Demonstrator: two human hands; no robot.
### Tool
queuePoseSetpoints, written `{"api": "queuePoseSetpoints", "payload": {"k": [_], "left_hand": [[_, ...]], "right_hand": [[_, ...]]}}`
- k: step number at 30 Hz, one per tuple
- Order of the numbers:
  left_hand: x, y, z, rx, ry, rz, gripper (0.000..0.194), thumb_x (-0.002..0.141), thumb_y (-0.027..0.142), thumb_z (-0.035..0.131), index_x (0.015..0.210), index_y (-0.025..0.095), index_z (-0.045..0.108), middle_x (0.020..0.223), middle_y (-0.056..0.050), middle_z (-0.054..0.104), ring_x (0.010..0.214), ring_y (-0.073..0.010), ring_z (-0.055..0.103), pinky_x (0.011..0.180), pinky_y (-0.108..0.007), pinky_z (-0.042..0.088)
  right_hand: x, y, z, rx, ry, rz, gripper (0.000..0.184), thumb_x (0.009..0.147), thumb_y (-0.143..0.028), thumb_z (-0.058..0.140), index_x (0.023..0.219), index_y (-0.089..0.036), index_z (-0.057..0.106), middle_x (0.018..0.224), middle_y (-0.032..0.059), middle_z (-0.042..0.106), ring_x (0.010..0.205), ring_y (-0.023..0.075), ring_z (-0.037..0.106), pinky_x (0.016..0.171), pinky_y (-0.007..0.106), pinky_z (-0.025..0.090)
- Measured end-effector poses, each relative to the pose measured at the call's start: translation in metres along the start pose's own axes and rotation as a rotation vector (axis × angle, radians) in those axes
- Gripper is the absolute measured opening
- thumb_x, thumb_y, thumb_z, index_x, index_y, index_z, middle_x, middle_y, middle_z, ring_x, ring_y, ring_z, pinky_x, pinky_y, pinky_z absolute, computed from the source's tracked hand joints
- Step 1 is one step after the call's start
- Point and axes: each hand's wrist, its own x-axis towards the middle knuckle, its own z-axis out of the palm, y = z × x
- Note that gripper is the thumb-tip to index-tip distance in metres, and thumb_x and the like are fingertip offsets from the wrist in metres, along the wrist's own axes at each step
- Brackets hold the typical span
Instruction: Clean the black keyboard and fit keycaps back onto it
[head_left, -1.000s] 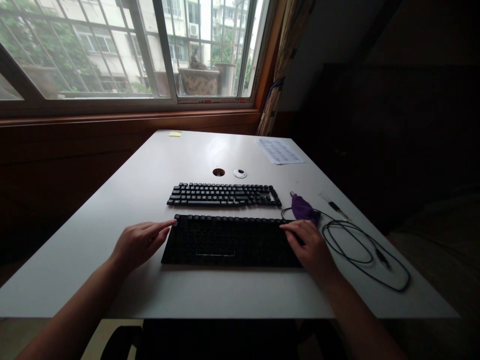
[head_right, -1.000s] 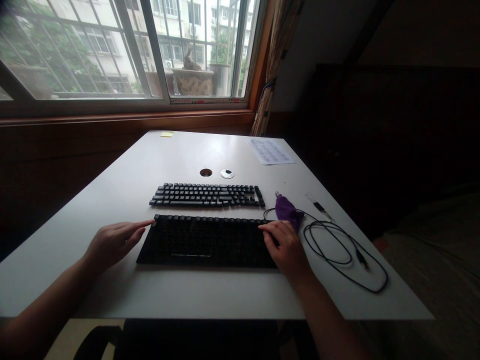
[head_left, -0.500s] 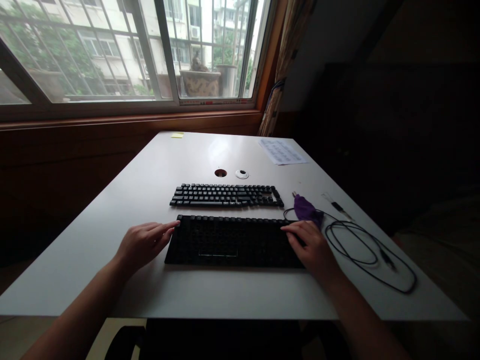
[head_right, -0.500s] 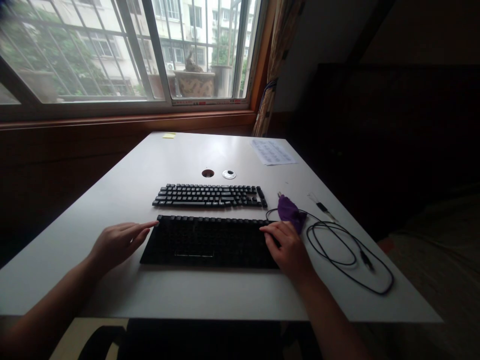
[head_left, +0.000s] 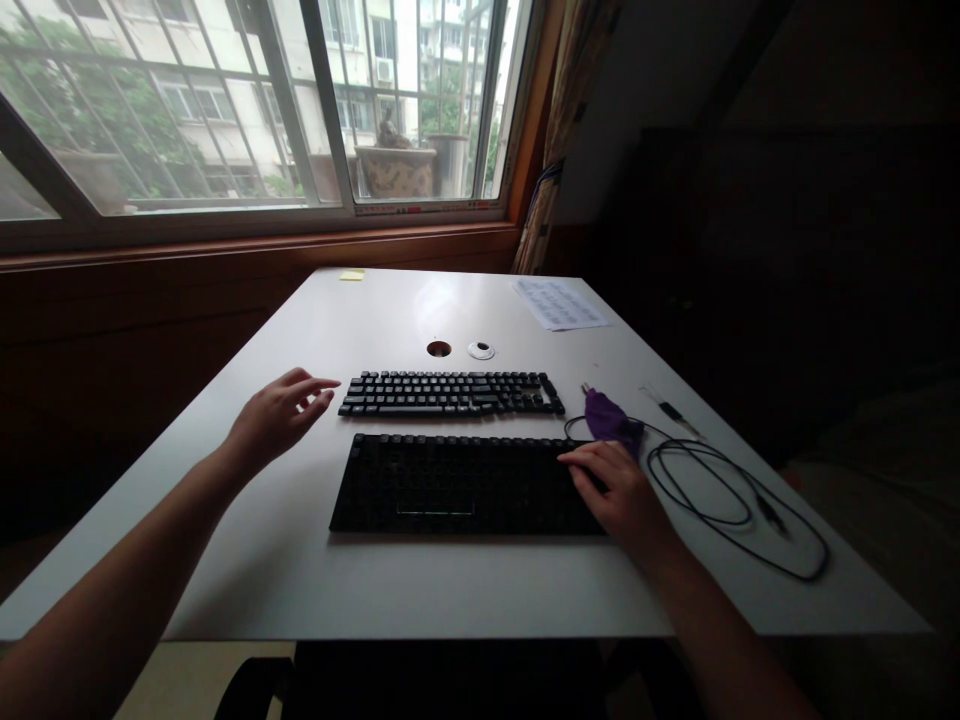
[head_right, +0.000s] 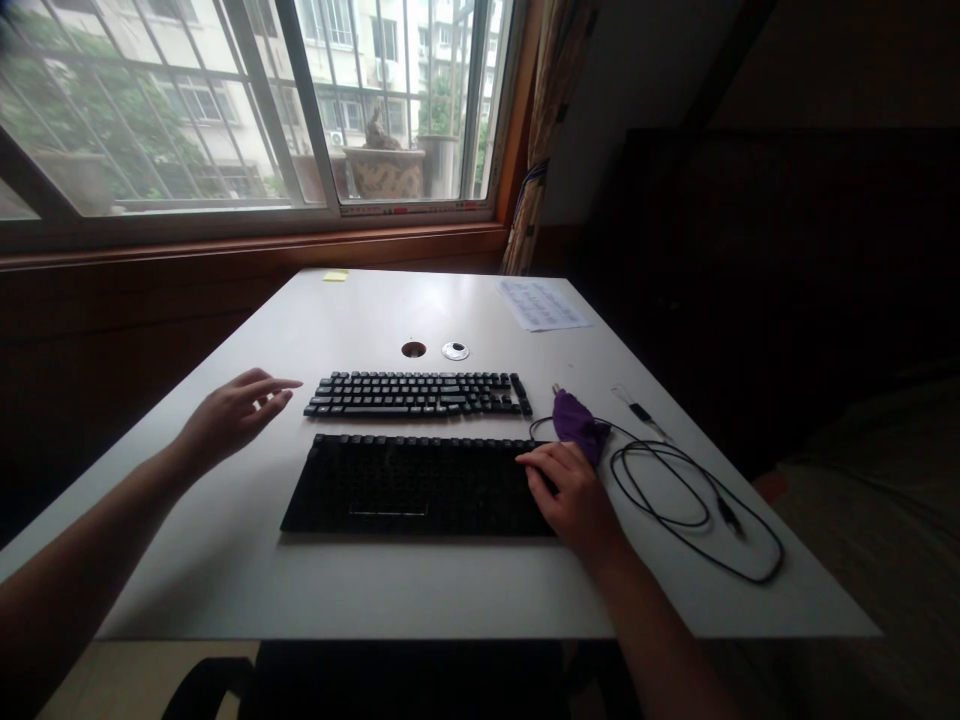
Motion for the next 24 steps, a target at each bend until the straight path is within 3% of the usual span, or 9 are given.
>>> {"api": "queuePoseSetpoints", "payload": {"k": [3,6,10,13,24], "left_hand": [[0.031,-0.014,0.016,0.105,-0.035,0.037,0.048,0.101,0.052,0.041,0.126,0.026,0.074,0.12,-0.012,0.063,0.1,-0.0274,0.062,0.092,-0.044,0.052],[0.051,-0.023,0.034,0.145,-0.097,0.048,0.049,0.103,0.052,0.038,0.128,0.029,0.073,0.134,-0.012,0.058,0.114,-0.03,0.056,0.108,-0.054,0.042],[0.062,-0.027,0.048,0.181,-0.147,-0.007,0.051,0.103,0.056,0.034,0.129,0.034,0.072,0.149,-0.009,0.048,0.129,-0.0361,0.045,0.106,-0.054,0.045],[0.064,-0.026,0.051,0.199,-0.154,0.011,0.05,0.103,0.056,0.033,0.132,0.036,0.07,0.152,-0.007,0.044,0.129,-0.0362,0.045,0.102,-0.052,0.048],[0.066,-0.036,0.051,0.323,-0.115,0.11,0.047,0.102,0.052,0.036,0.124,0.035,0.075,0.15,-0.007,0.049,0.128,-0.0368,0.045,0.096,-0.048,0.05]], "right_hand": [[-0.001,0.001,0.001,-0.007,-0.007,0.001,0.019,0.097,-0.019,0.056,0.107,-0.024,0.07,0.1,0.0068,0.069,0.098,0.0256,0.061,0.089,0.046,0.052],[0.0,0.001,0.0,-0.009,0.002,-0.016,0.019,0.097,-0.019,0.056,0.107,-0.025,0.071,0.099,0.0067,0.069,0.097,0.0256,0.062,0.088,0.045,0.053],[0.001,-0.001,-0.001,-0.004,0.001,-0.022,0.019,0.096,-0.017,0.056,0.106,-0.024,0.07,0.098,0.0065,0.069,0.097,0.0251,0.062,0.088,0.045,0.053],[0.002,-0.003,-0.002,-0.005,-0.004,-0.013,0.019,0.096,-0.016,0.056,0.107,-0.024,0.07,0.099,0.0065,0.069,0.097,0.0252,0.062,0.088,0.045,0.053],[0.003,-0.005,-0.003,0.003,-0.002,-0.006,0.021,0.096,-0.018,0.055,0.106,-0.026,0.071,0.097,0.0069,0.07,0.095,0.0258,0.064,0.087,0.046,0.056]]}}
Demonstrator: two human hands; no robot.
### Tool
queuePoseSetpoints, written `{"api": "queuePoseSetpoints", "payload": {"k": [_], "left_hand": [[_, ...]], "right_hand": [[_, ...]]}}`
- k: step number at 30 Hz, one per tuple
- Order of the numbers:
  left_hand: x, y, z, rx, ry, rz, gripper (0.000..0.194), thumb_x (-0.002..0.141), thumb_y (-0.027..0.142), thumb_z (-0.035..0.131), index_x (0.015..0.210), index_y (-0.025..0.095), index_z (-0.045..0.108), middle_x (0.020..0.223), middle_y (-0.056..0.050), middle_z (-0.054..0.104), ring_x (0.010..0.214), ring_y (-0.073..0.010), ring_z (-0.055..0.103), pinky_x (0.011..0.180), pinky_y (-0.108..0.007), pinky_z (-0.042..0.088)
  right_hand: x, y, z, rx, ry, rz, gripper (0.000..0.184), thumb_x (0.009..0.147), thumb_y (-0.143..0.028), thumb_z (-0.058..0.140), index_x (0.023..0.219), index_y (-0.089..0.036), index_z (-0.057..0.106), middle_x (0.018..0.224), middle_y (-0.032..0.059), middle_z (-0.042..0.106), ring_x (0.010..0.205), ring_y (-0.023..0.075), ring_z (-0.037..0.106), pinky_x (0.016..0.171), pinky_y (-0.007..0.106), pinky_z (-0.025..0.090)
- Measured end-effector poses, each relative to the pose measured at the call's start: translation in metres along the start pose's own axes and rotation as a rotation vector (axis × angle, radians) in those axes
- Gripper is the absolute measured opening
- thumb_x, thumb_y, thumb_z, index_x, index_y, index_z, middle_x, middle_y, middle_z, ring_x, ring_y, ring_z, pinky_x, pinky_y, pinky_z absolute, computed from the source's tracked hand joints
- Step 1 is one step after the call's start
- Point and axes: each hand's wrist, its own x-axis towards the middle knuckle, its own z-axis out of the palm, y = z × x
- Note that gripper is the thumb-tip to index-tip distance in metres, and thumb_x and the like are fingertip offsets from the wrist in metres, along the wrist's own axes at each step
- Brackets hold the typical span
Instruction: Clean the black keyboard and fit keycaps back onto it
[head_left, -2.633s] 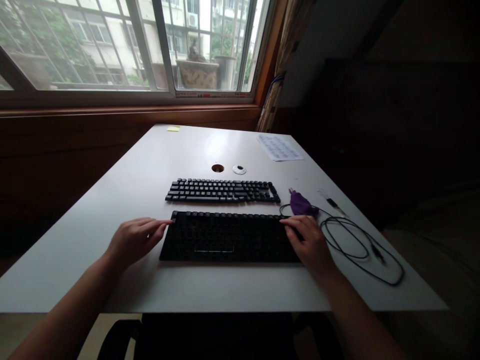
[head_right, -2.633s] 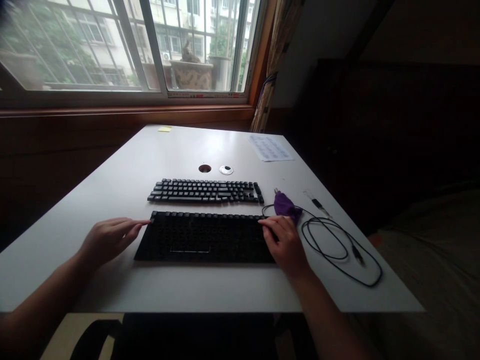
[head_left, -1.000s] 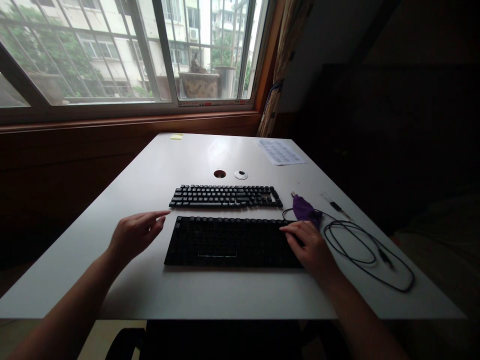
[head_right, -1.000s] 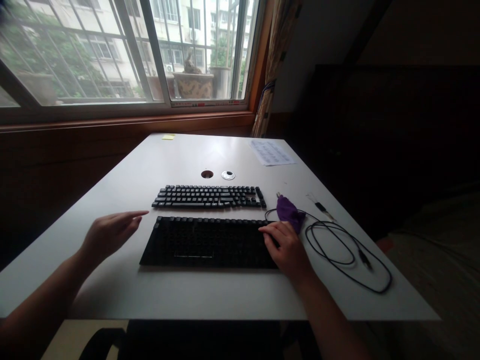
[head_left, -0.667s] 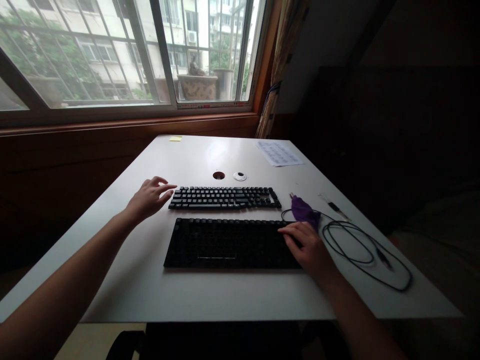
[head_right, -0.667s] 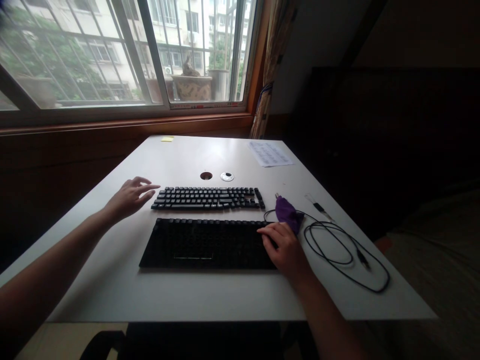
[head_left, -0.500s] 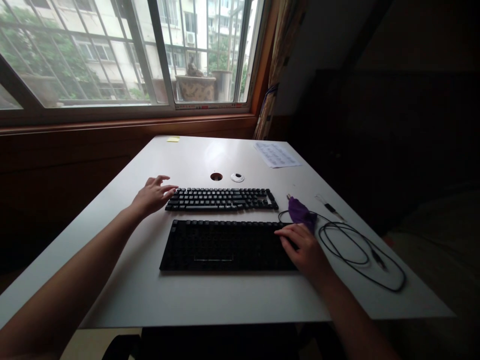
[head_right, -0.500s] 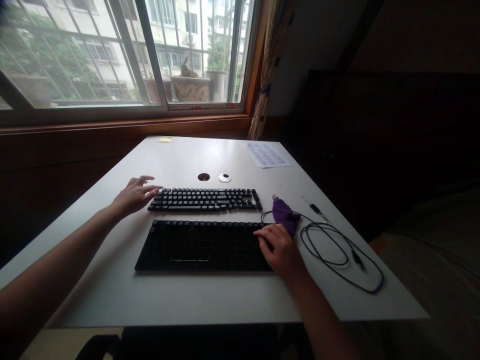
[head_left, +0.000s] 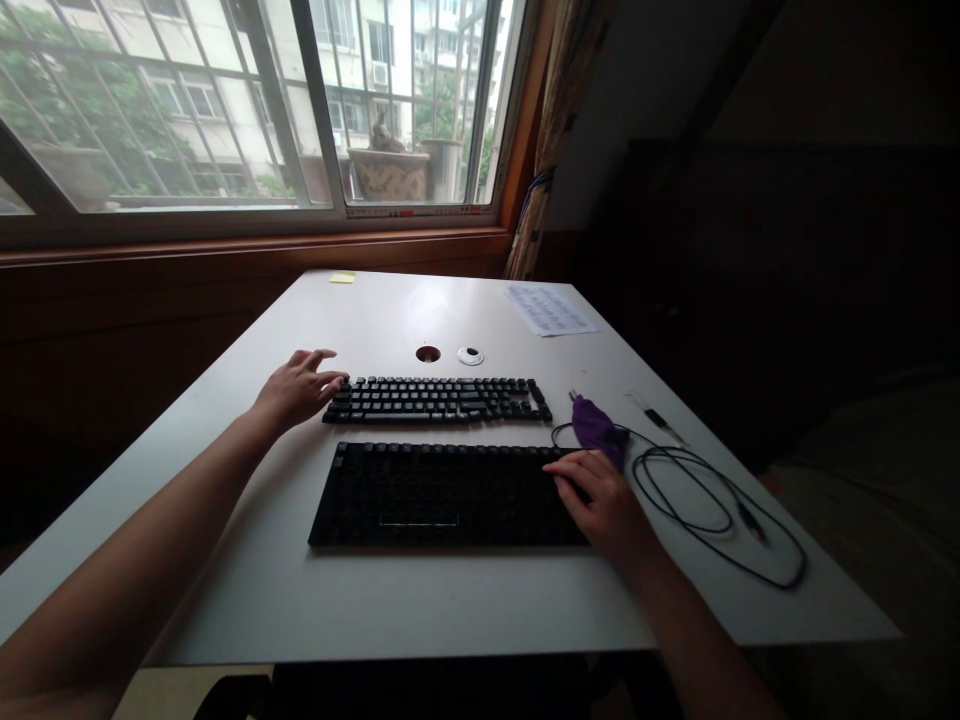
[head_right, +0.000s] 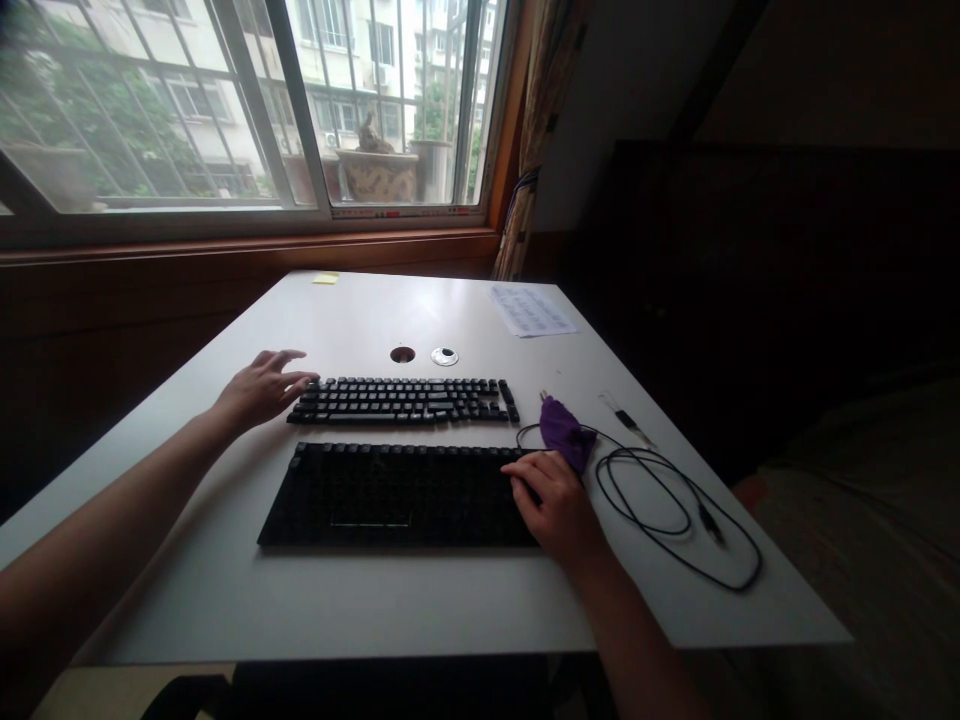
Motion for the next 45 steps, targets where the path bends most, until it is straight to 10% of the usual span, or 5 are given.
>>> {"api": "queuePoseSetpoints", "payload": {"k": [14,21,45], "left_hand": [[-0.014,-0.061,0.018,-0.166,0.127,-0.008,0.046,0.098,0.051,0.048,0.124,0.024,0.073,0.134,-0.013,0.061,0.115,-0.0306,0.058,0.108,-0.053,0.042],[0.004,-0.059,0.029,-0.44,0.05,-0.029,0.073,0.088,0.079,0.046,0.117,0.018,0.075,0.114,-0.016,0.071,0.092,-0.0256,0.067,0.088,-0.042,0.055],[-0.017,-0.048,0.017,-0.581,0.176,-0.071,0.048,0.089,0.061,0.061,0.108,0.019,0.075,0.098,-0.01,0.076,0.084,-0.0224,0.071,0.079,-0.038,0.059]], "right_hand": [[0.001,0.0,0.0,0.008,0.002,-0.003,0.02,0.096,-0.017,0.055,0.105,-0.026,0.071,0.097,0.0064,0.07,0.095,0.0253,0.063,0.086,0.045,0.055],[0.0,0.001,0.001,0.0,-0.013,0.002,0.02,0.096,-0.017,0.056,0.106,-0.025,0.071,0.098,0.0064,0.069,0.096,0.0252,0.062,0.088,0.045,0.054],[-0.002,0.004,0.003,-0.01,-0.025,-0.008,0.02,0.097,-0.015,0.055,0.105,-0.023,0.071,0.097,0.0074,0.069,0.096,0.0257,0.06,0.088,0.046,0.052]]}}
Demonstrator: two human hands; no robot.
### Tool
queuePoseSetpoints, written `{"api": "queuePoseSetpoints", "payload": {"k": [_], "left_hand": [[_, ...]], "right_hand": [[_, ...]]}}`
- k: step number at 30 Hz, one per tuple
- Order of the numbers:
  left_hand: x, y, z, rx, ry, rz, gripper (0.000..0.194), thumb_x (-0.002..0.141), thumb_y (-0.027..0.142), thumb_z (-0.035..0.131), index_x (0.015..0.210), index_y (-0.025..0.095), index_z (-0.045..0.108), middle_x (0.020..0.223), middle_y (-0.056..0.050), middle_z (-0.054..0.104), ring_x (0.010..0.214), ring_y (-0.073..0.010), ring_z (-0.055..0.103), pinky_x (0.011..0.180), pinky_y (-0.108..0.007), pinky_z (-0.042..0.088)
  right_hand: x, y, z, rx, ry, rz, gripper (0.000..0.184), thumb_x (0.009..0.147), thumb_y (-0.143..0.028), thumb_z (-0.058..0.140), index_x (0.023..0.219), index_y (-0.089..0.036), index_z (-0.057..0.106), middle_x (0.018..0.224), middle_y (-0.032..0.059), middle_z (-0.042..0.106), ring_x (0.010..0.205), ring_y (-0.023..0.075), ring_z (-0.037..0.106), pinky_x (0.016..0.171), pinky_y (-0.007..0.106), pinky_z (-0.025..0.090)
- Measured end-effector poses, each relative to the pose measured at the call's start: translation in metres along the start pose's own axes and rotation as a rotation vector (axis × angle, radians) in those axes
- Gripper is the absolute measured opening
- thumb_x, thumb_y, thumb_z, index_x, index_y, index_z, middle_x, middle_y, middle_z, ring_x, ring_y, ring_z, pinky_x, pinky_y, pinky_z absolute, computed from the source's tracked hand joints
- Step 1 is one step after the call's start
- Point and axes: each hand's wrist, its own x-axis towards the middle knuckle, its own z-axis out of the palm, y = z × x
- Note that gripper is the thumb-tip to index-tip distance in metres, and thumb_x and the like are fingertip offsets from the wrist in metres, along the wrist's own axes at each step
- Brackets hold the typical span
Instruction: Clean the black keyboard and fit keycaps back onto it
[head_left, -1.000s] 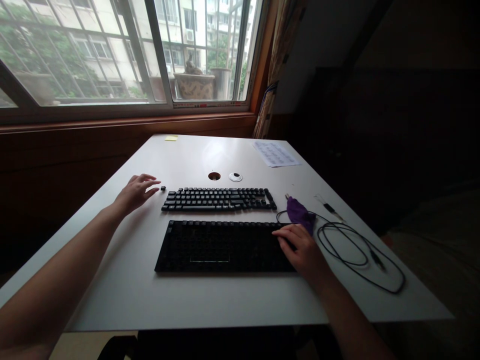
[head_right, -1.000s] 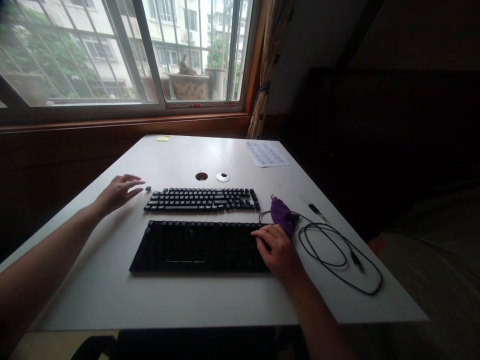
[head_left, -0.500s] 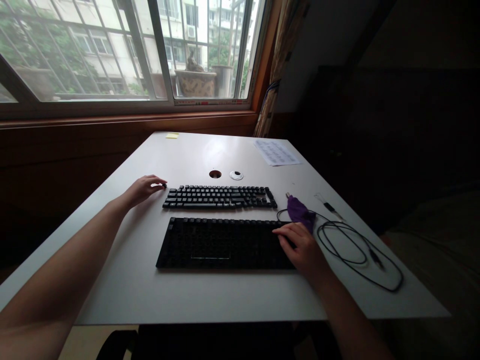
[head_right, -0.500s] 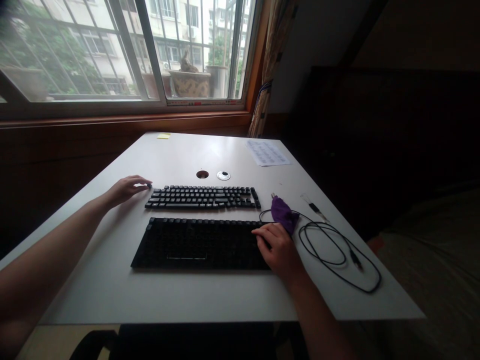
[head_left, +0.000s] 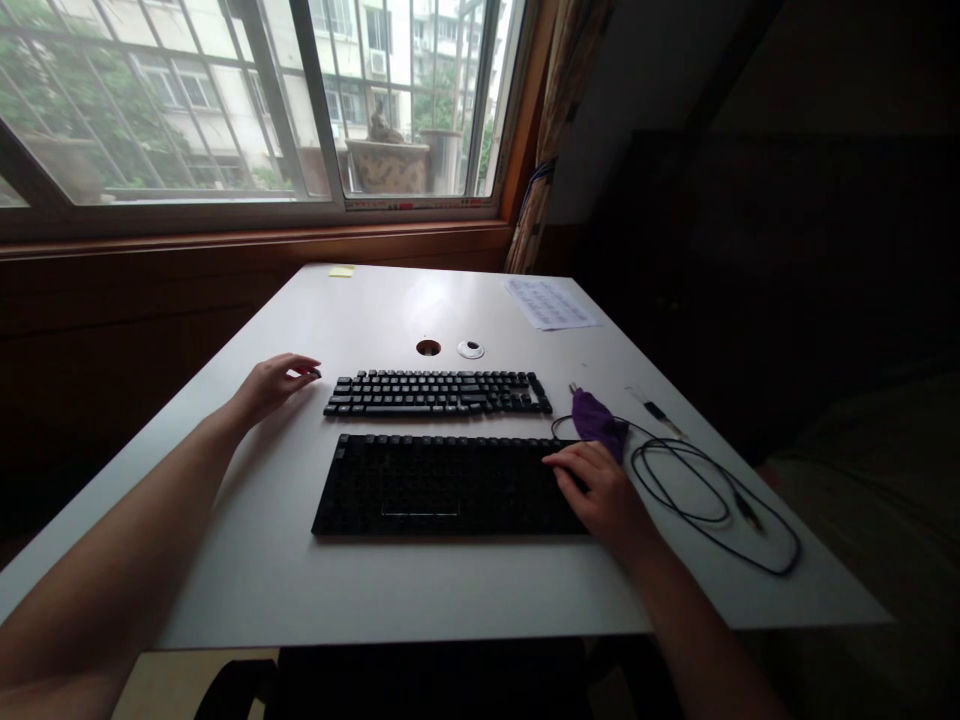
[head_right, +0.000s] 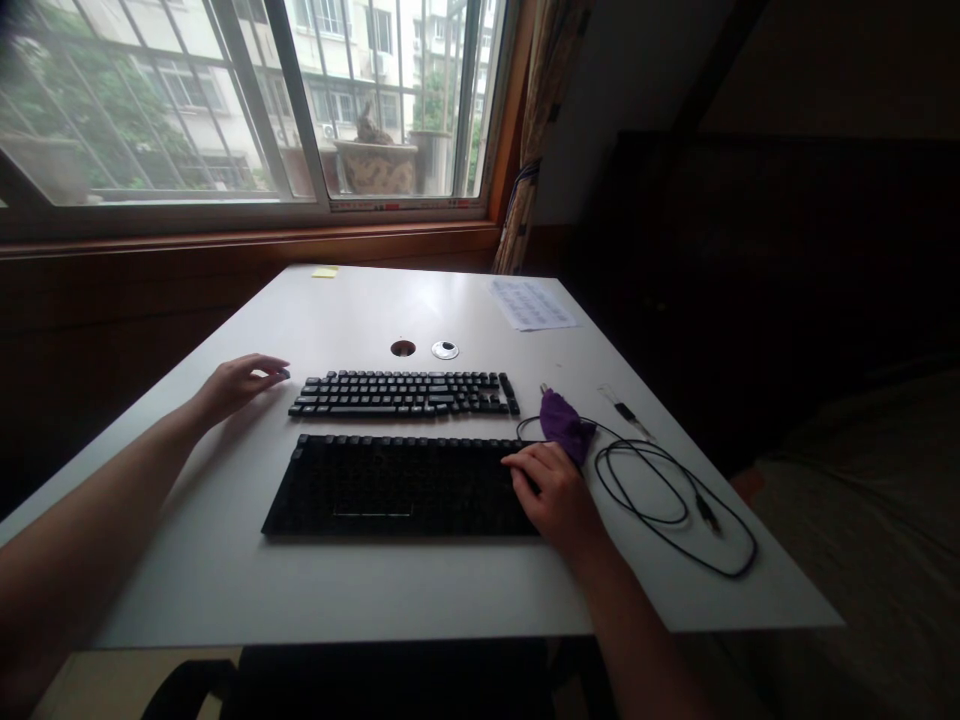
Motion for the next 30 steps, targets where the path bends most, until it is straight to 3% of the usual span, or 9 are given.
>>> {"api": "queuePoseSetpoints", "payload": {"k": [7,11,16,22,30], "left_hand": [[-0.037,0.054,-0.009,-0.222,-0.005,0.102,0.037,0.095,0.044,0.066,0.124,0.022,0.068,0.108,-0.009,0.074,0.093,-0.0199,0.072,0.085,-0.041,0.063],[-0.061,0.084,-0.008,-0.189,-0.053,0.215,0.031,0.093,0.033,0.071,0.123,0.024,0.068,0.116,-0.008,0.072,0.095,-0.0192,0.071,0.085,-0.039,0.063],[-0.075,0.113,0.004,-0.14,-0.102,0.389,0.027,0.094,0.024,0.07,0.121,0.023,0.069,0.106,-0.007,0.075,0.1,-0.0201,0.067,0.086,-0.037,0.06],[-0.08,0.112,0.018,-0.064,-0.131,0.41,0.023,0.094,0.024,0.07,0.117,0.024,0.069,0.104,-0.005,0.076,0.101,-0.0203,0.065,0.089,-0.036,0.056],[-0.087,0.104,0.017,-0.031,-0.142,0.38,0.023,0.094,0.024,0.07,0.116,0.025,0.067,0.103,-0.004,0.075,0.097,-0.0204,0.062,0.086,-0.035,0.054]], "right_hand": [[-0.001,0.003,0.001,-0.008,-0.007,-0.013,0.019,0.096,-0.014,0.056,0.106,-0.022,0.07,0.098,0.0072,0.069,0.097,0.0258,0.06,0.089,0.045,0.051],[-0.002,0.004,0.001,-0.014,-0.026,-0.011,0.019,0.096,-0.014,0.057,0.106,-0.023,0.07,0.099,0.0072,0.069,0.098,0.0257,0.06,0.089,0.044,0.051],[-0.001,0.002,0.0,-0.023,-0.029,-0.009,0.019,0.096,-0.014,0.056,0.106,-0.022,0.07,0.098,0.0071,0.069,0.098,0.0258,0.06,0.089,0.045,0.051],[0.0,0.0,0.0,-0.018,-0.033,-0.003,0.019,0.096,-0.014,0.056,0.105,-0.022,0.07,0.098,0.0072,0.068,0.098,0.0258,0.059,0.089,0.045,0.051],[-0.002,0.003,-0.001,-0.011,-0.049,0.013,0.02,0.096,-0.015,0.056,0.107,-0.023,0.071,0.1,0.0071,0.068,0.1,0.0256,0.059,0.09,0.044,0.051]]}}
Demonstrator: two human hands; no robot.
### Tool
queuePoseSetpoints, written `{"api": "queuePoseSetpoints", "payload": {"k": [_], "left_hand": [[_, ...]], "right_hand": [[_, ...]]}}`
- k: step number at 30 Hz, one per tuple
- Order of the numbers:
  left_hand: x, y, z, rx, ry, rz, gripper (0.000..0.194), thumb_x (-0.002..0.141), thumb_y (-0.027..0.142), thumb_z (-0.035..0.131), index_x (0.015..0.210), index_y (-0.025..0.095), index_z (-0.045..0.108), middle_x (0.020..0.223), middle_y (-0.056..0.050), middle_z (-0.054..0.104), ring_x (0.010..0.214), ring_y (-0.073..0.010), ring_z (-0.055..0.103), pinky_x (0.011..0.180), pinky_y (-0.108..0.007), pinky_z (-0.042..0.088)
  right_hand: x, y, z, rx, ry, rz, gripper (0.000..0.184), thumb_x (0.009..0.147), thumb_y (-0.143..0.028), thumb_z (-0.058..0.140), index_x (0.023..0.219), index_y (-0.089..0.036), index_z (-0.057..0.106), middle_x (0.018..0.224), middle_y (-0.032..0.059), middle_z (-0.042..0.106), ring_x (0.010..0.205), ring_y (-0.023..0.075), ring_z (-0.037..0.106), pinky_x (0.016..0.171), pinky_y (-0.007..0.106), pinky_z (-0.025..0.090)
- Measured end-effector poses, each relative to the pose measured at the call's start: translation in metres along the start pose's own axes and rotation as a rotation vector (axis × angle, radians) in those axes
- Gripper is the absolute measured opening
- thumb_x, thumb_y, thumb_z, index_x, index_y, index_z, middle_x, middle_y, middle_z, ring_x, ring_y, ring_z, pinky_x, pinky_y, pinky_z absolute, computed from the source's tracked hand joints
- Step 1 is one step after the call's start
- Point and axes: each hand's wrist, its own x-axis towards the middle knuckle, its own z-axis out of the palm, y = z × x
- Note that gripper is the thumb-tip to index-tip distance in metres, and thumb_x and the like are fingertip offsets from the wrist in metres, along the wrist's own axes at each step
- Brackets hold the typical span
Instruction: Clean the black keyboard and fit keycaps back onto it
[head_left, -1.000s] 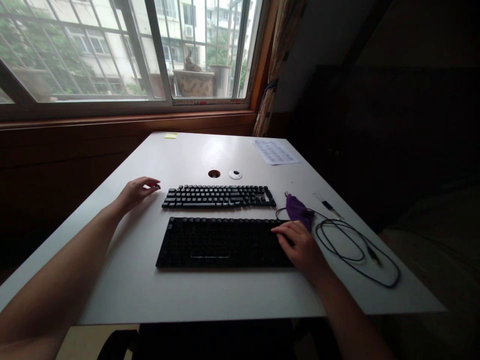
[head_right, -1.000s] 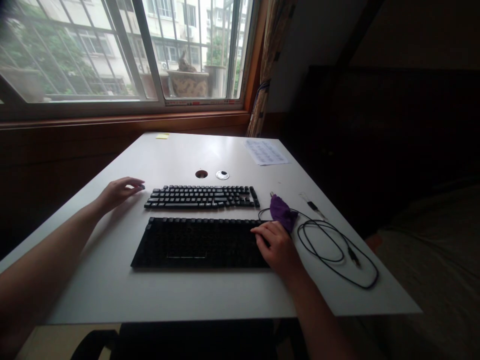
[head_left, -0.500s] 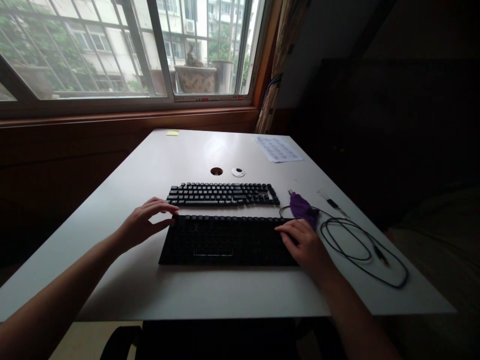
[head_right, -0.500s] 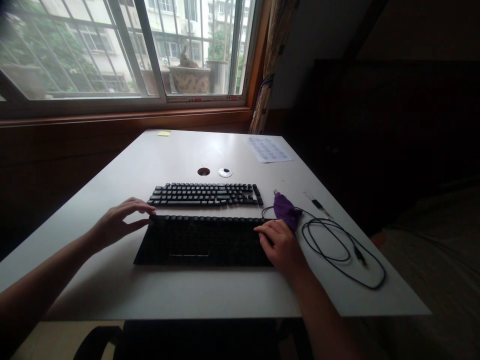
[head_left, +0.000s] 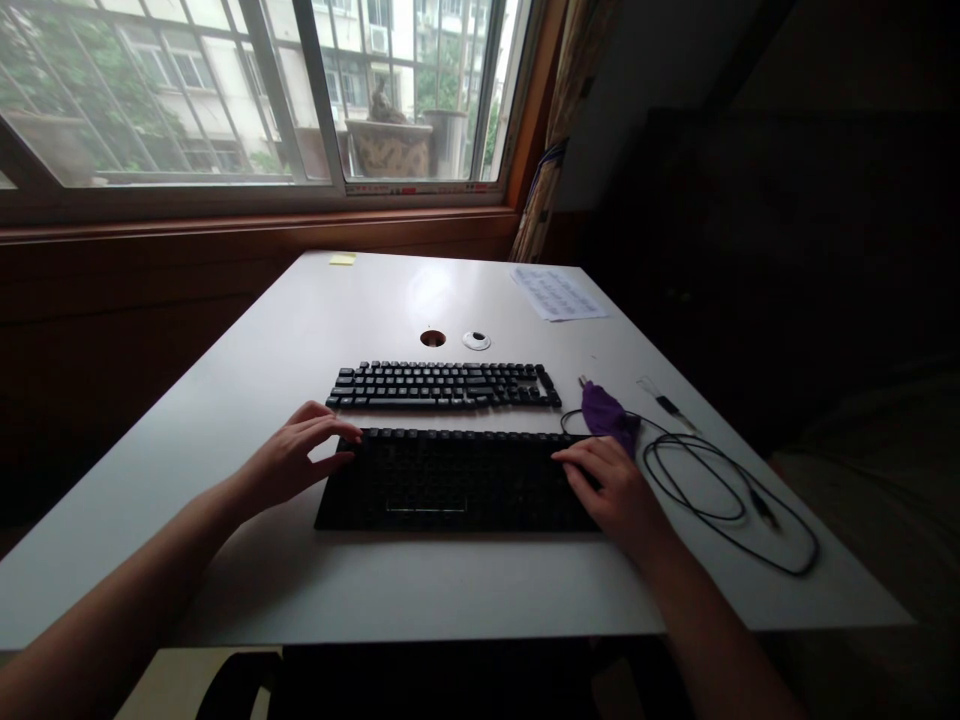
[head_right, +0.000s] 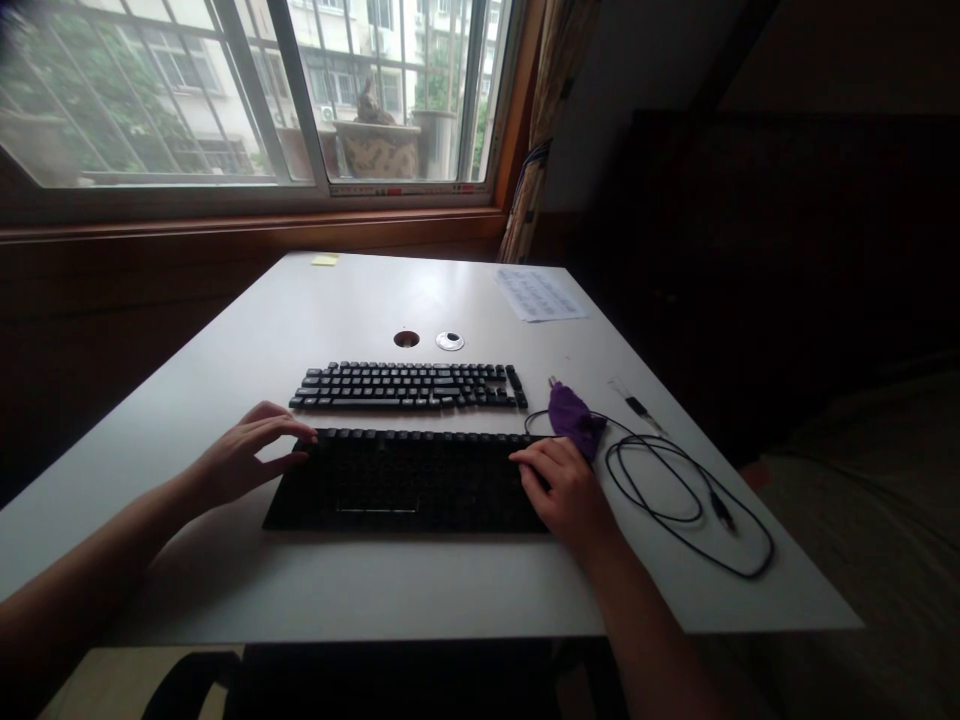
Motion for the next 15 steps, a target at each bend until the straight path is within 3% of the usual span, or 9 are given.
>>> {"api": "queuePoseSetpoints", "payload": {"k": [12,15], "left_hand": [[-0.0034,0.0039,0.0044,-0.054,0.073,-0.076,0.016,0.094,0.027,0.069,0.11,0.024,0.069,0.099,-0.005,0.07,0.091,-0.0186,0.062,0.07,-0.028,0.056],[-0.0028,0.0032,0.0047,-0.042,0.065,-0.069,0.016,0.094,0.028,0.069,0.11,0.025,0.07,0.097,-0.005,0.07,0.091,-0.019,0.063,0.073,-0.03,0.056]], "right_hand": [[0.0019,-0.0035,-0.0018,0.0,0.01,0.01,0.02,0.096,-0.016,0.056,0.105,-0.024,0.072,0.099,0.0072,0.07,0.099,0.0261,0.061,0.09,0.045,0.052],[0.0018,-0.0034,-0.0019,0.004,0.012,0.016,0.021,0.095,-0.018,0.056,0.105,-0.025,0.073,0.098,0.0075,0.07,0.098,0.0266,0.062,0.089,0.047,0.053]]}}
